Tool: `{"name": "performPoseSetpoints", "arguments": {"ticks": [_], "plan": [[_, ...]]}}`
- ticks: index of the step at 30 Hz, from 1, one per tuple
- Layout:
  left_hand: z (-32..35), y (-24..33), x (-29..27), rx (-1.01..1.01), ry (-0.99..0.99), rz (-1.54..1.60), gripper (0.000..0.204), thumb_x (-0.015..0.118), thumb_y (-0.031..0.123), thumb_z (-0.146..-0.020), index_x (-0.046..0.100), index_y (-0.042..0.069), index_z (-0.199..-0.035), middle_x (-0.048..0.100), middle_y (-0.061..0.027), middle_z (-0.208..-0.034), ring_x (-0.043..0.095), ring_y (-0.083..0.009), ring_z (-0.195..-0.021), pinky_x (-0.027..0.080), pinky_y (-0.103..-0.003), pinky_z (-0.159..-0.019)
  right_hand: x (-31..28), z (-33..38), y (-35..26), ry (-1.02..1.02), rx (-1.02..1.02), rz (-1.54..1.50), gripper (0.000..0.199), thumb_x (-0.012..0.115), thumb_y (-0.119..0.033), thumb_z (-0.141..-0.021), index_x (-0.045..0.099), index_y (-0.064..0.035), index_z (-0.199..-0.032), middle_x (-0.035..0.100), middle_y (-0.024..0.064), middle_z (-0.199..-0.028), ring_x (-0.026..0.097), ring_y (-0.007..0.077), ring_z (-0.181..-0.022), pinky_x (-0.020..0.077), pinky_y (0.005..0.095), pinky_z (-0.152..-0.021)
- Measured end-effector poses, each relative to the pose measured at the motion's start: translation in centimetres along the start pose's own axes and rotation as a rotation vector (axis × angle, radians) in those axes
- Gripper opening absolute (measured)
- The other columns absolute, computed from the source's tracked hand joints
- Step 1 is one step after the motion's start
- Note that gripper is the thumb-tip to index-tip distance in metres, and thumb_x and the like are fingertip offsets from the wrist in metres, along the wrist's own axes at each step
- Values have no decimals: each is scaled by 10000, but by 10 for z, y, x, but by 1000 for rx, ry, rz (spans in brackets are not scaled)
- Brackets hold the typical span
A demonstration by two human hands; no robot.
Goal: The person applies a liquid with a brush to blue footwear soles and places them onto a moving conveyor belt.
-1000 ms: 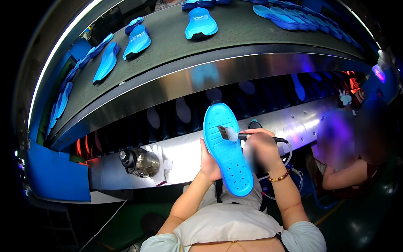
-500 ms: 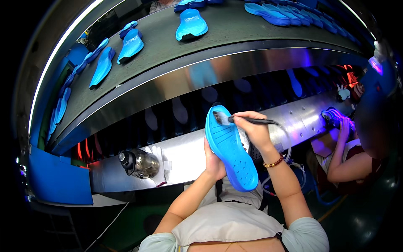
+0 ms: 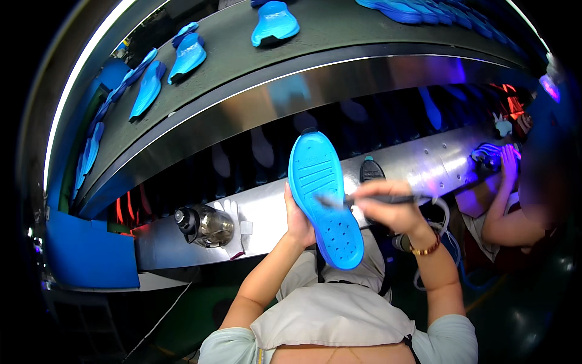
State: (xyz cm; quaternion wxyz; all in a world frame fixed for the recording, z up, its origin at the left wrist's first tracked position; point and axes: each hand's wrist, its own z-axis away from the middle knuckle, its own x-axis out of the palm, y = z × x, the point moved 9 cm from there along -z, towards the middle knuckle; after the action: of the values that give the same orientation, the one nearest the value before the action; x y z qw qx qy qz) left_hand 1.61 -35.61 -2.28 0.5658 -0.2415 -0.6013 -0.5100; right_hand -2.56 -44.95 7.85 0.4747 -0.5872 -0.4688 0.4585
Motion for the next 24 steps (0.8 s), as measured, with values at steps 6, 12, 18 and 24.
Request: {"name": "performPoseSetpoints", "arguments": {"ticks": [6, 12, 18, 24], "plan": [[2, 0, 22, 61, 44, 44, 853, 168, 731, -763, 292, 98, -1320, 434, -146, -1249, 453, -315, -1117, 386, -458, -923, 23, -13, -41, -34, -385, 218, 163, 664, -37, -680, 652, -3, -839, 646, 130, -803, 622, 162, -747, 476, 258, -671], [-1, 10, 20, 120, 128, -78, 867, 168, 743, -749, 310, 89, -1300, 486, -162, -1173, 526, -313, -1001, 433, -444, -864, 0, -18, -26, -16, -181, 82, 148, 648, -30, -710, 640, 15, -851, 640, 119, -799, 607, 130, -680, 473, 220, -589], [1, 37, 27, 345, 88, -174, 896, 150, 765, -725, 358, 66, -1245, 522, -197, -1077, 563, -316, -900, 465, -440, -795, 19, -4, -40, -282, -250, -139, 149, 679, -37, -675, 654, -6, -819, 647, 136, -847, 622, 216, -816, 468, 303, -772], [-7, 58, 34, 521, -60, -80, 999, 120, 823, -664, 364, 27, -1218, 551, -236, -978, 572, -350, -819, 478, -450, -724, 18, 0, -40, -280, -371, 197, 204, 708, -48, -629, 663, -27, -827, 654, 106, -844, 613, 221, -842, 456, 318, -770]]}}
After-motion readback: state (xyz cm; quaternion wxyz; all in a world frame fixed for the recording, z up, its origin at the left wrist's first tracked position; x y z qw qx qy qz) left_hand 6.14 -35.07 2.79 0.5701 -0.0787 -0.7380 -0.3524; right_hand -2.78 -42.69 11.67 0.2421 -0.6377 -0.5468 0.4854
